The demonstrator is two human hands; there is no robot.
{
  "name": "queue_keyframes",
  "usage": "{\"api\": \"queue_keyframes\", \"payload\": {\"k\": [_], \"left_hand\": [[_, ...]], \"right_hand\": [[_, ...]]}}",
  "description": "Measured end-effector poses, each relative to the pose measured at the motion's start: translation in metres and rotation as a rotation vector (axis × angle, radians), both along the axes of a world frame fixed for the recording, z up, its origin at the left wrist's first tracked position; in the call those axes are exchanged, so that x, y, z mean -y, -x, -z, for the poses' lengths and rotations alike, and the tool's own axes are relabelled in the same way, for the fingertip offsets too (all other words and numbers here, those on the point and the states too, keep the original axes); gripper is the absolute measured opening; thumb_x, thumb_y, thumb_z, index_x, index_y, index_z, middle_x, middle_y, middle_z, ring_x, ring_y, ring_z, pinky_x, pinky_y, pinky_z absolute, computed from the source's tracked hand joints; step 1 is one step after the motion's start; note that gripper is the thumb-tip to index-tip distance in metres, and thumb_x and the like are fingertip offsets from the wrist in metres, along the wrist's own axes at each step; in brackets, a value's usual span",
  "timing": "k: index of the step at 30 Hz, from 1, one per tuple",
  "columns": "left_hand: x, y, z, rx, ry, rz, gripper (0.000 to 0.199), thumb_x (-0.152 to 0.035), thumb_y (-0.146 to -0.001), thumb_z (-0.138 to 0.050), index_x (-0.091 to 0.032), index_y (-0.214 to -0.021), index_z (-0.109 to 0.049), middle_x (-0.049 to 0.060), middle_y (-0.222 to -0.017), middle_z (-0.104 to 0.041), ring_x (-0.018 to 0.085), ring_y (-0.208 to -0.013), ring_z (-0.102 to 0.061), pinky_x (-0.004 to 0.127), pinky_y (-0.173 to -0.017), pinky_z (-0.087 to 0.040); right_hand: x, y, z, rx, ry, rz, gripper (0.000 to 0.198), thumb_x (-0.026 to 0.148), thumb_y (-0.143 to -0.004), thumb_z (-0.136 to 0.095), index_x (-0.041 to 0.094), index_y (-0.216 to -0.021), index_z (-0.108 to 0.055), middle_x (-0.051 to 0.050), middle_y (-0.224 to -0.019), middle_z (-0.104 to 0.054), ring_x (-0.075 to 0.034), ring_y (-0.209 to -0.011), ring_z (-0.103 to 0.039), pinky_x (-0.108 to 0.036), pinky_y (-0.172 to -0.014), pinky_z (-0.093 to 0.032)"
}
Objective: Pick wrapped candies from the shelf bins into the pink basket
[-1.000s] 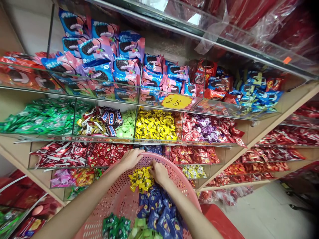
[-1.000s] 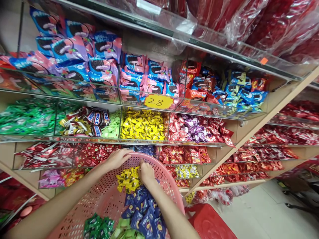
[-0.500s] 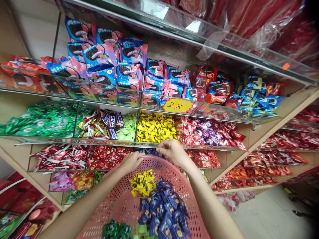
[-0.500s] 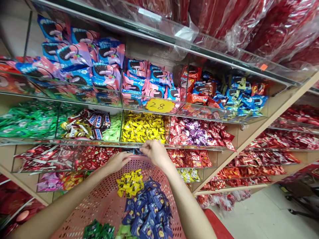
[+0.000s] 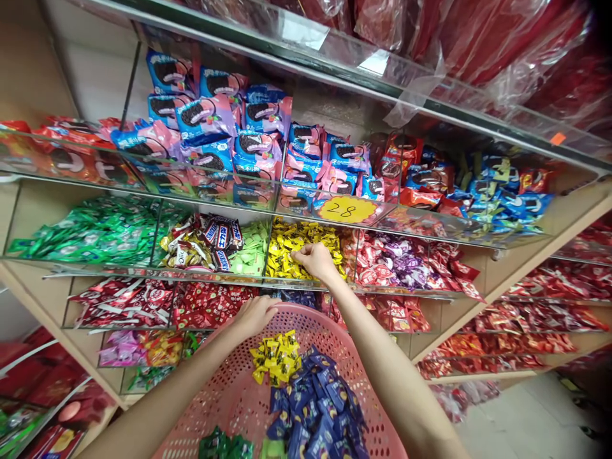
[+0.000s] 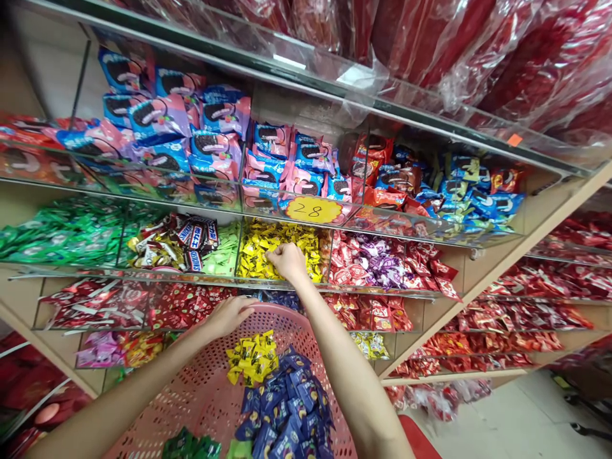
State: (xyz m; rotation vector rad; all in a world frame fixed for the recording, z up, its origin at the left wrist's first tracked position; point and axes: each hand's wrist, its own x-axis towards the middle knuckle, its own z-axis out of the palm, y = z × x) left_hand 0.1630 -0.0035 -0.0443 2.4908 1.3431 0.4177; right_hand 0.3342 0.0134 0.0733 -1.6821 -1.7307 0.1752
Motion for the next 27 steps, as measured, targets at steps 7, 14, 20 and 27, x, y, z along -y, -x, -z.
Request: {"api": "queue_keyframes", "payload": {"k": [7,14,20,27], "left_hand": [[0.001,0.001,-0.001,-0.008,-0.009,0.005,0.032,-0.035,-0.085,-0.036,-0.034,-0.110,-0.056,0.000,-0.097,-0.063,0.017,-0.090,-0.057,0.024,-0.073,-0.040],[-0.001,0.001,0.000,0.028,0.004,0.012,0.032,-0.035,-0.084,-0.038,-0.033,-0.110,-0.056,0.000,-0.099,-0.063,0.017,-0.093,-0.057,0.023,-0.074,-0.039],[-0.001,0.001,0.002,0.054,0.002,0.012,0.031,-0.035,-0.084,-0.039,-0.033,-0.109,-0.057,0.001,-0.102,-0.063,0.018,-0.094,-0.057,0.024,-0.074,-0.039],[0.001,0.001,0.002,0.154,0.061,-0.022,0.028,-0.033,-0.079,-0.046,-0.031,-0.105,-0.057,-0.001,-0.093,-0.065,0.017,-0.086,-0.058,0.023,-0.072,-0.039]], "right_hand": [[-0.002,-0.004,0.001,-0.147,-0.045,-0.001,0.016,0.026,-0.064,-0.057,0.015,-0.056,-0.063,0.000,-0.057,-0.061,-0.012,-0.057,-0.054,-0.020,-0.056,-0.037],[0.009,-0.020,-0.005,-0.240,-0.176,-0.022,0.017,0.028,-0.067,-0.054,0.015,-0.061,-0.063,-0.003,-0.064,-0.064,-0.014,-0.059,-0.055,-0.023,-0.059,-0.040],[0.032,-0.023,0.002,-0.299,-0.311,-0.082,0.021,0.032,-0.074,-0.052,0.014,-0.068,-0.061,-0.003,-0.067,-0.061,-0.013,-0.060,-0.051,-0.025,-0.061,-0.040],[0.087,-0.008,0.032,-0.213,-0.227,-0.369,0.017,0.029,-0.082,-0.049,0.017,-0.075,-0.059,-0.002,-0.073,-0.055,-0.011,-0.064,-0.047,-0.022,-0.058,-0.037]]}}
